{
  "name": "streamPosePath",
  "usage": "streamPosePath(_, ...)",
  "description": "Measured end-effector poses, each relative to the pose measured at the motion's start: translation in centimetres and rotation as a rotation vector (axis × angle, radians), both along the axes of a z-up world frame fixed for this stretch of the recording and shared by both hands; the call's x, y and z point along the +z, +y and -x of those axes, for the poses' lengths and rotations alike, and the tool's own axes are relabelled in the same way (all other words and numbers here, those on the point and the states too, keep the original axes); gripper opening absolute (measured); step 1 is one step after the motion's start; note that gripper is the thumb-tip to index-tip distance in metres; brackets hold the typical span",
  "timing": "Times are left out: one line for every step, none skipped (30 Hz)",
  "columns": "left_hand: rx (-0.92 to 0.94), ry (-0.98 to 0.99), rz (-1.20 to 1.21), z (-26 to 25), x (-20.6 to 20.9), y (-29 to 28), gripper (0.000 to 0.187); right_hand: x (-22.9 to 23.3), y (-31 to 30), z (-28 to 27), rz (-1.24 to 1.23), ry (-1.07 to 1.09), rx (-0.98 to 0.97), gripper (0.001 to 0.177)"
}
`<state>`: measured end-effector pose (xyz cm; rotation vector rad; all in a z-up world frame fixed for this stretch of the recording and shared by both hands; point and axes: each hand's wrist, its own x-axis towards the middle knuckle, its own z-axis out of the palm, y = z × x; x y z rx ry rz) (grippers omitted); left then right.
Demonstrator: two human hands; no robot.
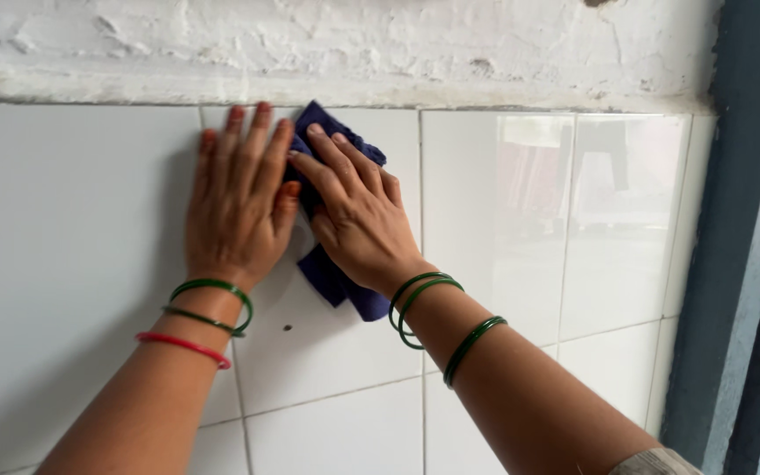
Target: The person wipes wall tiles with a blue cloth, moving from a corner across the tiled surface and along the edges near a pipe and doorframe.
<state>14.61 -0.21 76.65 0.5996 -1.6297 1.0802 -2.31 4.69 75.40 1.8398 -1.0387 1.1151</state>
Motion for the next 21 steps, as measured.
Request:
streamPosePath(0.055, 0.027, 0.011, -0.1, -0.1, 0.0, 0.058, 0.3, 0.3, 0.4, 0.007, -0.033, 0.070, 0.064)
streamPosePath(0.057, 0.032, 0.014, 0.0, -0.2, 0.0, 0.058, 0.6, 0.3, 0.4, 0.010, -0.028, 0.072, 0.064)
streamPosePath(0.084, 0.054, 0.022, 0.0, -0.2, -0.1, 0.060, 0.9, 0.0, -0.3, 0.086, -0.082, 0.094, 0.060)
streamPosePath(0.111, 0.077, 0.029, 0.0, -0.3, -0.2, 0.063, 1.3, -0.3, -1.0, 0.162, -0.137, 0.117, 0.055)
streamPosePath(0.114, 0.078, 0.042, 0.0, -0.1, -0.4, 0.063, 1.9, -0.6, -1.8, 0.174, -0.137, 0.121, 0.055)
streamPosePath(0.125, 0.083, 0.039, -0.1, 0.1, -0.5, 0.062, 2.4, -1.1, -3.0, 0.155, -0.214, 0.140, 0.058)
streamPosePath(0.137, 0.087, 0.030, -0.1, 0.0, -0.6, 0.062, 2.8, -1.4, -3.9, 0.130, -0.291, 0.159, 0.061)
streamPosePath(0.142, 0.088, 0.036, -0.2, -0.1, -0.6, 0.062, 2.8, -1.7, -4.5, 0.135, -0.291, 0.165, 0.061)
streamPosePath(0.110, 0.099, 0.018, -0.3, -0.2, -0.5, 0.060, 2.7, -1.9, -4.7, 0.200, -0.262, 0.153, 0.059)
streamPosePath(0.078, 0.110, 0.000, -0.4, -0.2, -0.5, 0.059, 2.6, -2.2, -4.7, 0.265, -0.234, 0.140, 0.057)
streamPosePath(0.082, 0.117, 0.007, -0.4, -0.2, -0.4, 0.059, 2.5, -2.5, -4.5, 0.271, -0.228, 0.146, 0.057)
streamPosePath(0.079, 0.116, 0.040, -0.4, -0.1, -0.3, 0.055, 2.4, -2.7, -4.2, 0.301, -0.188, 0.164, 0.056)
streamPosePath(0.078, 0.109, 0.067, -0.4, 0.0, -0.1, 0.051, 2.3, -2.9, -3.7, 0.325, -0.155, 0.180, 0.055)
streamPosePath(0.082, 0.109, 0.069, -0.5, 0.2, 0.1, 0.051, 2.4, -3.1, -2.9, 0.326, -0.156, 0.185, 0.055)
streamPosePath(0.119, 0.092, 0.111, -0.6, 0.5, 0.5, 0.047, 2.4, -3.1, -1.8, 0.321, -0.103, 0.136, 0.057)
streamPosePath(0.155, 0.076, 0.153, -0.6, 1.0, 0.6, 0.043, 2.4, -3.1, -0.7, 0.315, -0.050, 0.087, 0.060)
streamPosePath(0.155, 0.078, 0.157, -0.3, 1.8, 0.6, 0.043, 2.4, -3.1, 0.7, 0.319, -0.048, 0.087, 0.060)
streamPosePath(0.229, 0.099, 0.152, -0.1, 2.6, 0.5, 0.041, 2.4, -3.1, 2.4, 0.316, -0.060, 0.065, 0.063)
streamPosePath(0.302, 0.119, 0.147, 0.1, 3.2, 0.4, 0.039, 2.4, -3.0, 4.1, 0.313, -0.075, 0.042, 0.066)
streamPosePath(0.301, 0.118, 0.151, 0.4, 3.3, 0.3, 0.039, 2.5, -3.1, 5.5, 0.318, -0.076, 0.042, 0.066)
streamPosePath(0.337, 0.085, 0.212, 0.6, 3.3, 0.1, 0.035, 2.6, -3.1, 6.7, 0.319, -0.081, -0.018, 0.067)
